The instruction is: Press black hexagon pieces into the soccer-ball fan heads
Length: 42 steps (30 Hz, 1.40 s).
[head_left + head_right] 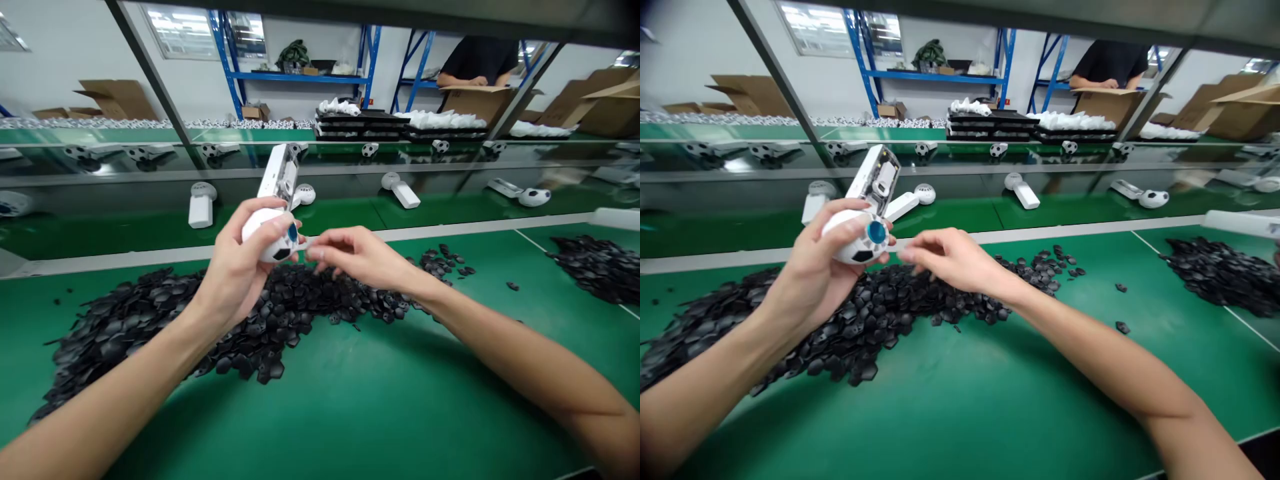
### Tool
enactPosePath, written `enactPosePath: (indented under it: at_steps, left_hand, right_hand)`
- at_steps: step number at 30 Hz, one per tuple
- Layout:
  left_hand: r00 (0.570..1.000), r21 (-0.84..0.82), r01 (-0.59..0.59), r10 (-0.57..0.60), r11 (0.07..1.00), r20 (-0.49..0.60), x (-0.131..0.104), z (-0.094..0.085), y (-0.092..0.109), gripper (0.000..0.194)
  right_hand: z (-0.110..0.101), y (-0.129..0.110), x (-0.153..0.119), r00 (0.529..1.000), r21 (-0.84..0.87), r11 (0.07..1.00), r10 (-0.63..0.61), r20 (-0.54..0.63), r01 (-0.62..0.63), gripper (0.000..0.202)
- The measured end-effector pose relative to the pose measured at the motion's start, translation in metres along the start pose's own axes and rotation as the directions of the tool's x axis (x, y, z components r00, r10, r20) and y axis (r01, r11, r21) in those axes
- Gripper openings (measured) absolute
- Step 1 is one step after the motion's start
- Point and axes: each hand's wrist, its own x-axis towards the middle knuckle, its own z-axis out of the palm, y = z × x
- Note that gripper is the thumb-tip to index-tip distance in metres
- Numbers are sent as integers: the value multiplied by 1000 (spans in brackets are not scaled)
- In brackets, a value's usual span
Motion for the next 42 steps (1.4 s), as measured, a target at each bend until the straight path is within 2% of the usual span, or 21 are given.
enactPosePath:
  at_steps: [2, 4, 7, 12, 17, 20, 23, 26, 29, 31, 34, 36, 37, 40, 42]
  left_hand:
    - [999, -64, -37, 37, 997, -12, 3, -1, 6, 23]
    - [997, -70, -68, 66, 995, -28, 3, -2, 12, 28]
    - [996, -60, -75, 71, 995, -53, 3, 0, 16, 40]
    - [999, -49, -36, 35, 998, -20, 1, 1, 11, 30]
    - [997, -46, -57, 59, 997, 40, -1, -1, 8, 60]
    - [996, -64, -21, 27, 998, 82, -2, -1, 8, 69]
    - [990, -98, 36, -22, 994, 142, 1, -1, 9, 51]
    - [990, -103, 52, -38, 993, 137, 4, -3, 10, 29]
    - [995, -56, 62, -58, 996, 79, 6, -4, 11, 34]
    - [996, -34, 66, -63, 997, 64, 6, -5, 11, 38]
    - [995, -55, 61, -57, 997, 84, 5, -4, 10, 33]
    - [994, -92, 58, -49, 994, 98, 5, -4, 10, 27]
    - [994, -105, 58, -47, 993, 104, 5, -3, 10, 23]
    - [993, -117, 44, -31, 992, 112, 5, -1, 11, 18]
    - [994, -111, 29, -17, 993, 110, 4, 0, 13, 15]
  right_hand:
    - [0, 5, -2, 998, -384, 922, 52, 24, -39, 11]
    - [2, 9, -4, 991, -553, 831, 114, 65, -59, 6]
    - [8, 14, -3, 987, -579, 810, 150, 61, -88, 5]
    - [19, 17, 0, 985, -581, 806, 165, 41, -111, 5]
    - [22, 21, 0, 990, -477, 872, 139, 25, -110, 12]
    - [19, 22, 2, 994, -328, 939, 111, -2, -106, 11]
    - [11, 22, 4, 994, -123, 987, 105, 26, -101, 6]
    - [-1, 20, 5, 995, 88, 992, 91, 27, -93, 20]
    - [-12, 18, 6, 997, 281, 957, 73, -17, -66, 26]
    - [-15, 15, 6, 998, 299, 953, 64, -16, -57, 29]
    - [-9, 6, -2, 1000, 118, 993, 27, 13, -29, 21]
    - [3, 1, -14, 999, -132, 991, -5, 50, 12, 12]
    - [11, 0, -23, 997, -271, 962, -22, 77, 42, 10]
    - [35, 8, -54, 978, -613, 766, -100, 184, 194, 4]
    - [49, 18, -74, 951, -724, 616, -211, 227, 310, 16]
